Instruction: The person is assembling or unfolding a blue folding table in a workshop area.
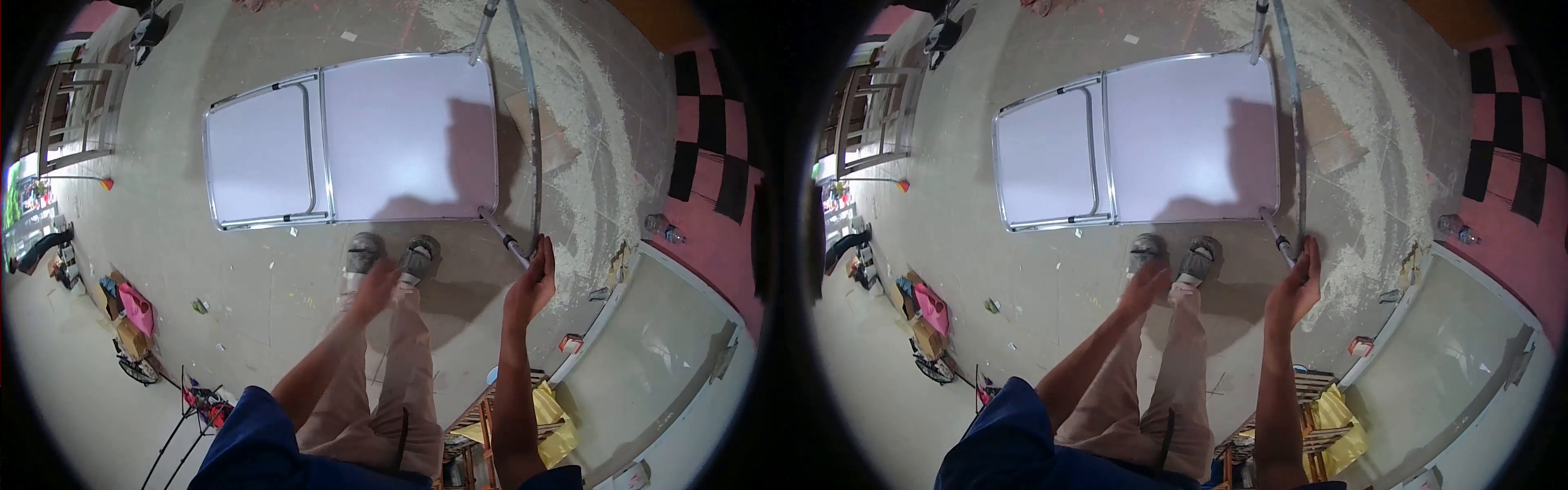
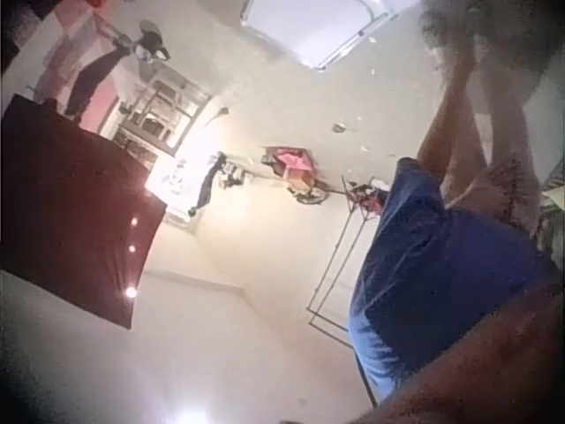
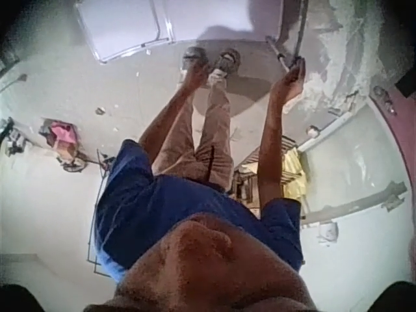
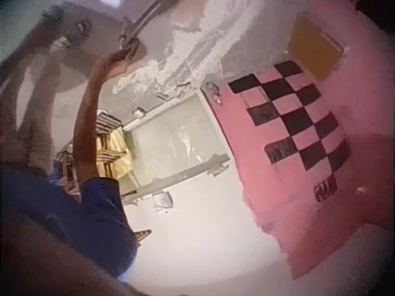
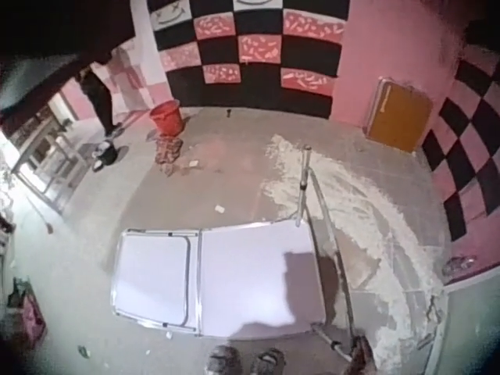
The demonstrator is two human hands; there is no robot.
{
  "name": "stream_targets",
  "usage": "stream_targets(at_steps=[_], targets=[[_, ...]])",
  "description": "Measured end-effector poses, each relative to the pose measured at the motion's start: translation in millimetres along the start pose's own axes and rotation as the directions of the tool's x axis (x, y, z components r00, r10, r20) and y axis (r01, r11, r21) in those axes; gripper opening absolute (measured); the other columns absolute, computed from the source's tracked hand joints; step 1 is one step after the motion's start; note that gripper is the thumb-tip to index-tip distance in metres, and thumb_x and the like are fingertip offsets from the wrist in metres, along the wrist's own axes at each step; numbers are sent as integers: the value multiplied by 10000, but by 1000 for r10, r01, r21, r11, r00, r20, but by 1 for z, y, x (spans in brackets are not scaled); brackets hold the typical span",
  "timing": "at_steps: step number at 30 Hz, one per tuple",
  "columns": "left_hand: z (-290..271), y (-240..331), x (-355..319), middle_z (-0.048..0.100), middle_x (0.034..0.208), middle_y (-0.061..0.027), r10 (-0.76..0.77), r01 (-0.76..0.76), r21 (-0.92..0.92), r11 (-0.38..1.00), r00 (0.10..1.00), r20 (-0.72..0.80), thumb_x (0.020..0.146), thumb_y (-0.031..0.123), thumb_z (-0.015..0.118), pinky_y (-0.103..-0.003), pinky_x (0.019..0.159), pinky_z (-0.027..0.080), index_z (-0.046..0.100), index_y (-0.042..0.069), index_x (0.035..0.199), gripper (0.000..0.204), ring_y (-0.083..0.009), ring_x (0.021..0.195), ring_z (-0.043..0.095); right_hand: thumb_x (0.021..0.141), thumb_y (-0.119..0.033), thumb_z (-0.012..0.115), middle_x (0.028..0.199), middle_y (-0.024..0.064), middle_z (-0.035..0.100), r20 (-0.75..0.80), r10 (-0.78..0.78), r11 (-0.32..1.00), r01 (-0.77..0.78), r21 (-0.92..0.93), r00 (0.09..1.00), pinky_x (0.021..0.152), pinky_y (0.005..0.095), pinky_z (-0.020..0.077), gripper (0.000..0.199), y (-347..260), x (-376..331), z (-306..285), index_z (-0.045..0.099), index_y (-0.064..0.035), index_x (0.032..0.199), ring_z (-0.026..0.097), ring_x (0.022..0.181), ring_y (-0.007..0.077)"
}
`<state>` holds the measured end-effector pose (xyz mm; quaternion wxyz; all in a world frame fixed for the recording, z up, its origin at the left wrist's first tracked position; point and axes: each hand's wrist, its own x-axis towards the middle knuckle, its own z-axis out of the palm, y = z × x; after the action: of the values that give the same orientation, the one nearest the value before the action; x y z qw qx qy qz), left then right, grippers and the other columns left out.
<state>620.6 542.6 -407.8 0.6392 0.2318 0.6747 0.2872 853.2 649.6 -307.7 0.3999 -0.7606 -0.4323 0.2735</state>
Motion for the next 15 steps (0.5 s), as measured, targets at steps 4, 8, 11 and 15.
stream_targets(at_steps=[4, 8, 11, 15], targets=[[107, 106, 39, 483, 1311, -181, 410, -399, -127, 908, 908, 80, 937, 311, 585, -353, 906, 459, 326, 36, 1389, 590, -254, 1131, 557, 996, -79, 378, 1243, 196, 585, -16, -118, 991, 116, -73, 993, 987, 348, 435, 334, -1, -16, 4, 524, 62, 1262, 579, 1141, 275], [172, 196, 70, 437, 1323, -309, 384, -377, -70, 923, 908, 170, 928, 319, 581, -437, 941, 447, 173, -25, 1432, 735, -415, 1145, 532, 982, -58, 394, 1211, 220, 596, -64, -112, 990, 106, -92, 992, 953, 367, 467, 318, 7, -30, 5, 539, 71, 1234, 599, 1109, 297], [200, 210, 69, 434, 1263, -392, 673, -627, 302, 718, 737, -70, 949, 244, 506, -472, 863, 479, 23, -73, 1438, 757, -460, 1057, 564, 978, -48, 397, 1208, 219, 598, -56, -28, 1000, 28, -8, 998, 950, 371, 475, 316, 16, -32, 6, 539, 72, 1233, 604, 1100, 288], [192, 189, 78, 580, 993, -359, 350, -408, 370, 835, 912, 215, 953, 210, 453, -536, 693, 490, 65, -68, 1426, 671, -467, 837, 620, 966, -33, 409, 1216, 218, 596, -75, -17, 994, 9, -105, 997, 961, 385, 466, 327, 29, -30, 3, 523, 55, 1259, 591, 1126, 304]])
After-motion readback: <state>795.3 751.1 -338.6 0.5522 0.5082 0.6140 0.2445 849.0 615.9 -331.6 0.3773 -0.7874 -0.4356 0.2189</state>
